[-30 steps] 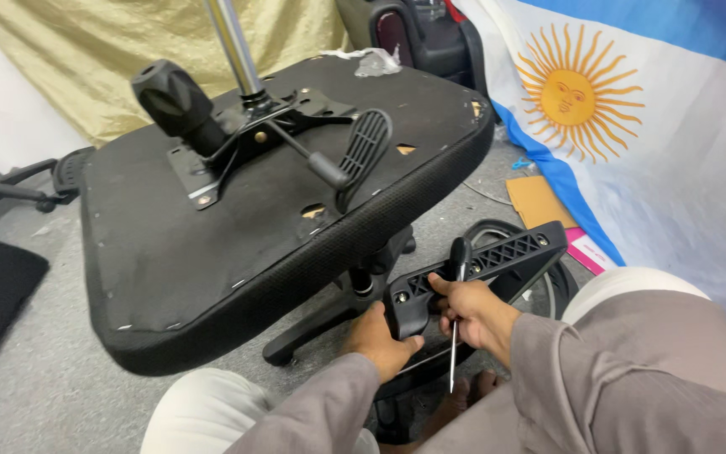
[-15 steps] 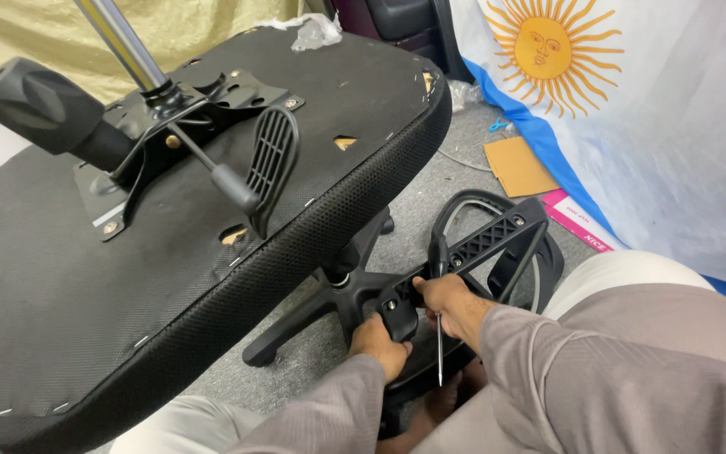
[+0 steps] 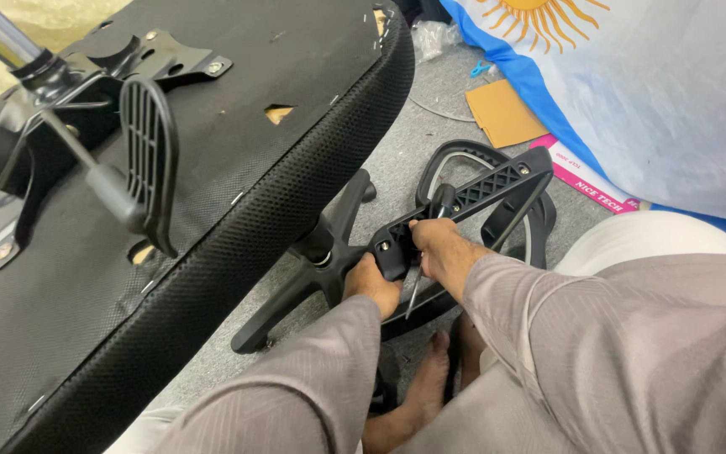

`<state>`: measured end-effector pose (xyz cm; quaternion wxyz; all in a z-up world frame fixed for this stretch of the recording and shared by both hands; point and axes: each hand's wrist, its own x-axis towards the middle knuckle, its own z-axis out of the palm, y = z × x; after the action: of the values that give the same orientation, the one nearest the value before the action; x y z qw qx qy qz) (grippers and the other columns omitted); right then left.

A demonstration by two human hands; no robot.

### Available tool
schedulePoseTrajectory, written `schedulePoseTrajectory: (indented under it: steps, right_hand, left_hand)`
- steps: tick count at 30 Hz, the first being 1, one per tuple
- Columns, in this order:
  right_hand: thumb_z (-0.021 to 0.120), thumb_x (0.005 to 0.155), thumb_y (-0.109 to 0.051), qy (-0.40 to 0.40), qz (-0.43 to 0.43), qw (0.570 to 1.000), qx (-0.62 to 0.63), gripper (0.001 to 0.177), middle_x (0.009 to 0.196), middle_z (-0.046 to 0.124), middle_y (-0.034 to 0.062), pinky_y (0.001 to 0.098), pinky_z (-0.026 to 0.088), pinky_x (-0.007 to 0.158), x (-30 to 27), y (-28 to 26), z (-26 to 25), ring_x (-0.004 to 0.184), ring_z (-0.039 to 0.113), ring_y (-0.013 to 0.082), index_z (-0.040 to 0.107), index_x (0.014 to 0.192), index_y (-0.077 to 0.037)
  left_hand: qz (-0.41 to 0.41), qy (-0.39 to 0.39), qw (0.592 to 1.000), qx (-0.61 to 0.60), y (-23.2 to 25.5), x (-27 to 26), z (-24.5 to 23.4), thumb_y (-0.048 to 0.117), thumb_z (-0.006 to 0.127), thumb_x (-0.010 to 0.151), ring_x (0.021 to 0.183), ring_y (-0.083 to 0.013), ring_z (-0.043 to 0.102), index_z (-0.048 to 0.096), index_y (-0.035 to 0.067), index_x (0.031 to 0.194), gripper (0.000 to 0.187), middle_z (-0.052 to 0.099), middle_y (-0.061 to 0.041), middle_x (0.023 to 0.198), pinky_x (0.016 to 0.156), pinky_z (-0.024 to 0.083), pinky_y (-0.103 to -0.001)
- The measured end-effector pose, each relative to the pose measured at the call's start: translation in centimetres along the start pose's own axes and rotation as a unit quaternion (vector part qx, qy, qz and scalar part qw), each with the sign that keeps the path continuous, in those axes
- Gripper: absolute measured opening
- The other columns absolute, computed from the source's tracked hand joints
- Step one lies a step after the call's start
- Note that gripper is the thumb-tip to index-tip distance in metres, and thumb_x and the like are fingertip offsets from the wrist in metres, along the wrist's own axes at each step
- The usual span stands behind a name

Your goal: The person uses a screwdriver to fasten screws into the underside of an office chair seat, securing the central gas-lift mechanism and tilt lever to the seat base. The person works on multiple screw locations around the central column and lever, tightening each in turn.

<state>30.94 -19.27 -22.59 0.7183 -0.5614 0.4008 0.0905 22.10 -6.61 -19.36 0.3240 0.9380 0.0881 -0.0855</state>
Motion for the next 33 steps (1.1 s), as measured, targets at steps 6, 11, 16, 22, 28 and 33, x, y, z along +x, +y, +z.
schedulePoseTrajectory:
  steps: [6,11,16,22,28,33]
  right_hand:
    - [0.066,0.1,-0.023,0.018,-0.009,0.999,0.046,0.026,0.099,0.071,0.0124,0.0484,0.059,0.063,1.8,0.7,-2.0,0.078,0.07,0.0284,0.063,0.113,-0.001]
    - [0.062,0.101,-0.02,-0.052,-0.014,0.995,0.081,0.021,0.102,0.072,0.0126,0.0504,0.061,0.065,2.5,0.8,-1.8,0.08,0.072,0.0306,0.063,0.114,-0.002]
    - [0.057,0.104,-0.025,-0.11,0.051,0.984,0.129,0.026,0.108,0.072,0.0121,0.0447,0.058,0.07,4.0,1.1,-1.4,0.081,0.07,0.0271,0.06,0.12,-0.006]
    - [0.056,0.101,-0.033,-0.192,0.085,0.957,0.199,0.04,0.124,0.065,0.0121,0.0471,0.059,0.069,3.9,0.5,-1.1,0.094,0.065,0.0272,0.056,0.127,-0.003]
    - [0.064,0.102,-0.026,-0.081,0.036,0.992,0.086,0.033,0.116,0.065,0.015,0.046,0.063,0.072,3.3,1.6,-0.3,0.094,0.068,0.029,0.056,0.122,-0.001]
    - [0.059,0.104,-0.029,-0.079,0.068,0.986,0.13,0.027,0.079,0.061,0.0095,0.0467,0.063,0.061,3.4,2.5,-0.2,0.064,0.064,0.0252,0.06,0.1,-0.002]
  left_hand:
    - [0.067,-0.018,0.998,-0.008,-0.1,0.9,2.6,0.022,0.081,0.08,0.113,-0.0365,0.066,0.067,0.009,0.12,0.045,0.072,-0.018,0.118,0.097,0.052,-0.044]
    - [0.044,-0.045,0.998,-0.009,-1.1,3.8,2.8,0.029,0.078,0.081,0.111,-0.0346,0.068,0.069,0.01,0.118,0.043,0.074,-0.016,0.115,0.097,0.052,-0.043]
    - [0.077,-0.028,0.996,0.033,-2.5,7.9,3.5,0.032,0.078,0.085,0.115,-0.0371,0.066,0.069,0.003,0.117,0.044,0.071,-0.021,0.12,0.098,0.051,-0.044]
    - [0.029,0.027,0.999,-0.001,-1.0,11.4,6.4,0.026,0.078,0.084,0.119,-0.0397,0.065,0.064,0.001,0.125,0.051,0.069,-0.024,0.126,0.101,0.052,-0.045]
    - [0.02,-0.019,0.999,-0.033,-0.6,11.7,6.0,0.026,0.087,0.074,0.13,-0.037,0.053,0.048,0.008,0.147,0.084,0.055,-0.023,0.139,0.105,0.044,-0.041]
    - [0.051,-0.056,0.994,-0.084,-0.9,10.5,4.8,0.033,0.08,0.077,0.127,-0.0295,0.063,0.057,0.006,0.143,0.075,0.065,-0.022,0.137,0.106,0.048,-0.036]
